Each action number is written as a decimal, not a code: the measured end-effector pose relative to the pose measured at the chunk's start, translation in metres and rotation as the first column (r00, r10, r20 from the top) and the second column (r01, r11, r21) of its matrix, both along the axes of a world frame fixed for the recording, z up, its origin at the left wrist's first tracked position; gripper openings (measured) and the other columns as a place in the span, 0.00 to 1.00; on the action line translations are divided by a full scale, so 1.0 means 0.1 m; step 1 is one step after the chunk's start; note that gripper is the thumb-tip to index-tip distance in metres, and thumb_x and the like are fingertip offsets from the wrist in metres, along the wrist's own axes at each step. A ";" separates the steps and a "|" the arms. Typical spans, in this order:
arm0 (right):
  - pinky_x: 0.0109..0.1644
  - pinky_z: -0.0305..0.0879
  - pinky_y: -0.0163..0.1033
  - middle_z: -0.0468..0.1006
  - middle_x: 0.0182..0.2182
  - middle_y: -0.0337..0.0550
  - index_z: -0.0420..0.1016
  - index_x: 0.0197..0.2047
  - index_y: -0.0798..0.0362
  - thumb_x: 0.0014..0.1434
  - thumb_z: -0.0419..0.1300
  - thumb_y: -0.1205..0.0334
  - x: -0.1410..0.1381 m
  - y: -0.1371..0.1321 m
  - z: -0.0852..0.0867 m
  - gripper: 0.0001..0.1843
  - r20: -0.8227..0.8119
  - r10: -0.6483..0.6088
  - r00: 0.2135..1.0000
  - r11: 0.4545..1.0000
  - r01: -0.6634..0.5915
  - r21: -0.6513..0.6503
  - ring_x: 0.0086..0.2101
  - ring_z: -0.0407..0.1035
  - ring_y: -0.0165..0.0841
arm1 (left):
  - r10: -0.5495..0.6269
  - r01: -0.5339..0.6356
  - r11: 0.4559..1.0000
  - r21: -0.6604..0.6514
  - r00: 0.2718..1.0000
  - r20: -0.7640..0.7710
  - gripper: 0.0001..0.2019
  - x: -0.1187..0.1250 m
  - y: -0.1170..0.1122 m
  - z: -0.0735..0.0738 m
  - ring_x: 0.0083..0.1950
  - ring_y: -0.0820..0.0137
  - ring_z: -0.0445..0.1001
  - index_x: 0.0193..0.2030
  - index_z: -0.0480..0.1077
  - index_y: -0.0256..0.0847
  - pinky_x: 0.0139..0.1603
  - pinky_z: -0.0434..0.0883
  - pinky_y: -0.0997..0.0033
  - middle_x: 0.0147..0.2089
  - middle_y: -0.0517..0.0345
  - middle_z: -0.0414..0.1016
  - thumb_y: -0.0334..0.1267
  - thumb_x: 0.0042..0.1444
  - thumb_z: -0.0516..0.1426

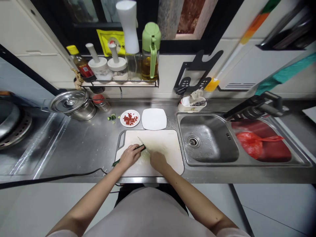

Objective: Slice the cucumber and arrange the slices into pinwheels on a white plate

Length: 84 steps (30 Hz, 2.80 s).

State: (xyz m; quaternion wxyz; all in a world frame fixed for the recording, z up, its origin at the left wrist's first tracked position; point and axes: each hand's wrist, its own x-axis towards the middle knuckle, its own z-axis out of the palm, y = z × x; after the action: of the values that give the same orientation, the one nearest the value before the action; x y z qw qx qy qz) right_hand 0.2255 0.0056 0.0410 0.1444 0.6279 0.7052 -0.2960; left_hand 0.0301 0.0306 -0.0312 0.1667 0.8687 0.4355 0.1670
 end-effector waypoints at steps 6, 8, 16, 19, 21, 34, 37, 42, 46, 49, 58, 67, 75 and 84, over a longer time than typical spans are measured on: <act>0.45 0.66 0.38 0.78 0.42 0.55 0.68 0.52 0.57 0.64 0.44 0.71 -0.05 0.11 -0.12 0.17 -0.040 0.006 0.999 0.996 -0.003 0.091 0.44 0.74 0.38 | 0.014 -0.014 1.000 0.016 1.000 0.011 0.20 0.01 -0.02 -0.01 0.48 0.67 0.70 0.60 0.69 0.48 0.50 0.70 0.67 0.50 0.52 0.72 0.35 0.62 0.50; 0.44 0.66 0.38 0.78 0.41 0.54 0.68 0.51 0.57 0.64 0.44 0.70 -0.07 0.12 -0.14 0.17 -0.030 0.012 0.999 0.995 -0.009 0.102 0.44 0.74 0.38 | 0.018 -0.018 1.000 0.018 1.000 0.014 0.20 0.01 -0.02 -0.02 0.48 0.67 0.70 0.60 0.69 0.49 0.50 0.70 0.66 0.50 0.52 0.72 0.35 0.62 0.50; 0.41 0.66 0.39 0.78 0.40 0.54 0.68 0.50 0.56 0.64 0.45 0.70 -0.03 -0.02 -0.15 0.16 0.024 -0.019 1.000 0.996 0.017 0.083 0.42 0.75 0.39 | 0.034 -0.035 0.999 0.010 0.999 0.034 0.20 0.01 -0.02 -0.03 0.47 0.68 0.70 0.60 0.70 0.49 0.50 0.70 0.67 0.50 0.53 0.72 0.34 0.62 0.51; 0.41 0.65 0.40 0.79 0.40 0.55 0.69 0.49 0.57 0.63 0.45 0.71 0.03 -0.12 -0.12 0.16 0.032 -0.024 0.999 0.998 0.022 0.064 0.42 0.75 0.40 | 0.035 -0.036 0.999 0.006 0.999 0.038 0.20 0.01 -0.02 -0.01 0.47 0.68 0.71 0.60 0.70 0.50 0.50 0.70 0.67 0.49 0.53 0.72 0.34 0.62 0.51; 0.41 0.65 0.40 0.79 0.40 0.55 0.69 0.49 0.58 0.63 0.45 0.71 0.05 -0.14 -0.10 0.16 0.029 -0.029 0.999 0.998 0.027 0.061 0.42 0.75 0.41 | 0.032 -0.032 0.999 0.003 0.999 0.040 0.21 0.02 -0.02 0.00 0.46 0.68 0.71 0.60 0.69 0.50 0.49 0.70 0.67 0.49 0.53 0.72 0.34 0.62 0.51; 0.42 0.64 0.38 0.79 0.42 0.55 0.70 0.51 0.58 0.62 0.45 0.71 -0.04 0.11 -0.10 0.18 -0.014 -0.023 1.000 0.997 0.024 0.079 0.44 0.74 0.40 | 0.077 -0.078 0.996 0.032 0.996 0.037 0.21 0.06 -0.07 0.01 0.46 0.68 0.70 0.58 0.71 0.51 0.49 0.70 0.68 0.48 0.54 0.72 0.33 0.60 0.51; 0.42 0.64 0.39 0.79 0.42 0.55 0.69 0.52 0.58 0.62 0.45 0.71 -0.03 0.06 -0.11 0.19 0.002 -0.012 1.000 0.996 0.012 0.088 0.44 0.74 0.40 | 0.083 -0.084 0.996 0.030 0.995 0.049 0.21 0.07 -0.07 0.00 0.46 0.68 0.71 0.57 0.72 0.52 0.49 0.71 0.68 0.48 0.55 0.72 0.32 0.60 0.51; 0.41 0.64 0.39 0.79 0.40 0.56 0.70 0.51 0.58 0.63 0.45 0.71 0.02 -0.05 -0.11 0.18 0.030 -0.020 0.999 0.996 0.017 0.093 0.43 0.75 0.40 | 0.096 -0.097 0.995 0.013 0.993 0.066 0.21 0.07 -0.07 0.01 0.47 0.68 0.71 0.57 0.72 0.53 0.50 0.71 0.67 0.47 0.55 0.73 0.32 0.59 0.52; 0.39 0.63 0.38 0.79 0.40 0.55 0.72 0.49 0.58 0.62 0.46 0.70 0.12 -0.13 -0.07 0.17 0.028 -0.050 0.998 0.996 0.047 0.076 0.41 0.75 0.39 | 0.105 -0.105 0.994 0.004 0.993 0.061 0.20 0.08 -0.07 0.04 0.47 0.68 0.72 0.56 0.73 0.53 0.50 0.70 0.67 0.46 0.55 0.73 0.32 0.59 0.52; 0.37 0.61 0.36 0.80 0.40 0.52 0.73 0.47 0.56 0.63 0.47 0.67 0.21 -0.15 -0.03 0.16 -0.015 -0.078 0.997 0.995 0.079 0.064 0.41 0.74 0.38 | 0.135 -0.135 0.991 -0.008 0.990 0.030 0.20 0.09 -0.07 0.09 0.46 0.68 0.73 0.57 0.71 0.52 0.50 0.70 0.66 0.45 0.55 0.74 0.34 0.59 0.52; 0.37 0.59 0.36 0.80 0.40 0.50 0.71 0.52 0.51 0.67 0.44 0.61 0.38 -0.26 0.10 0.18 0.085 -0.182 0.980 0.974 0.168 0.151 0.41 0.75 0.38 | 0.287 -0.287 0.958 -0.010 0.958 -0.005 0.16 0.13 -0.12 0.21 0.44 0.67 0.74 0.55 0.72 0.49 0.46 0.69 0.67 0.45 0.55 0.76 0.41 0.61 0.53; 0.41 0.60 0.36 0.80 0.44 0.47 0.68 0.58 0.48 0.67 0.46 0.57 0.43 -0.37 0.05 0.20 0.045 -0.281 0.959 0.927 0.259 0.270 0.43 0.74 0.36 | 0.355 -0.356 0.935 -0.005 0.931 0.086 0.16 0.11 -0.12 0.12 0.49 0.65 0.72 0.54 0.72 0.47 0.51 0.68 0.65 0.47 0.53 0.75 0.43 0.62 0.53; 0.46 0.59 0.37 0.78 0.43 0.46 0.65 0.61 0.52 0.61 0.54 0.62 0.44 -0.32 0.00 0.25 0.066 -0.235 0.970 0.892 0.188 0.411 0.44 0.71 0.38 | 0.499 -0.509 0.859 -0.059 0.804 0.324 0.16 0.12 0.01 0.16 0.51 0.63 0.71 0.53 0.71 0.43 0.54 0.68 0.60 0.49 0.50 0.74 0.43 0.63 0.51; 0.47 0.56 0.39 0.76 0.42 0.49 0.63 0.63 0.53 0.61 0.56 0.62 0.46 -0.31 0.02 0.26 0.123 -0.110 0.986 0.899 0.045 0.436 0.43 0.68 0.39 | 0.323 -0.309 0.945 -0.104 0.928 0.184 0.18 0.37 0.26 0.45 0.58 0.60 0.66 0.55 0.73 0.48 0.61 0.62 0.54 0.55 0.51 0.71 0.47 0.59 0.57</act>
State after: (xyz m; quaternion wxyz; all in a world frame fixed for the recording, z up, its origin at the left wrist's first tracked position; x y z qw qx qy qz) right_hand 0.2712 -0.0254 0.0435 0.0405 0.6916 0.7153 -0.0916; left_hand 0.0669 0.0569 0.0137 0.2120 0.7595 0.5567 0.2614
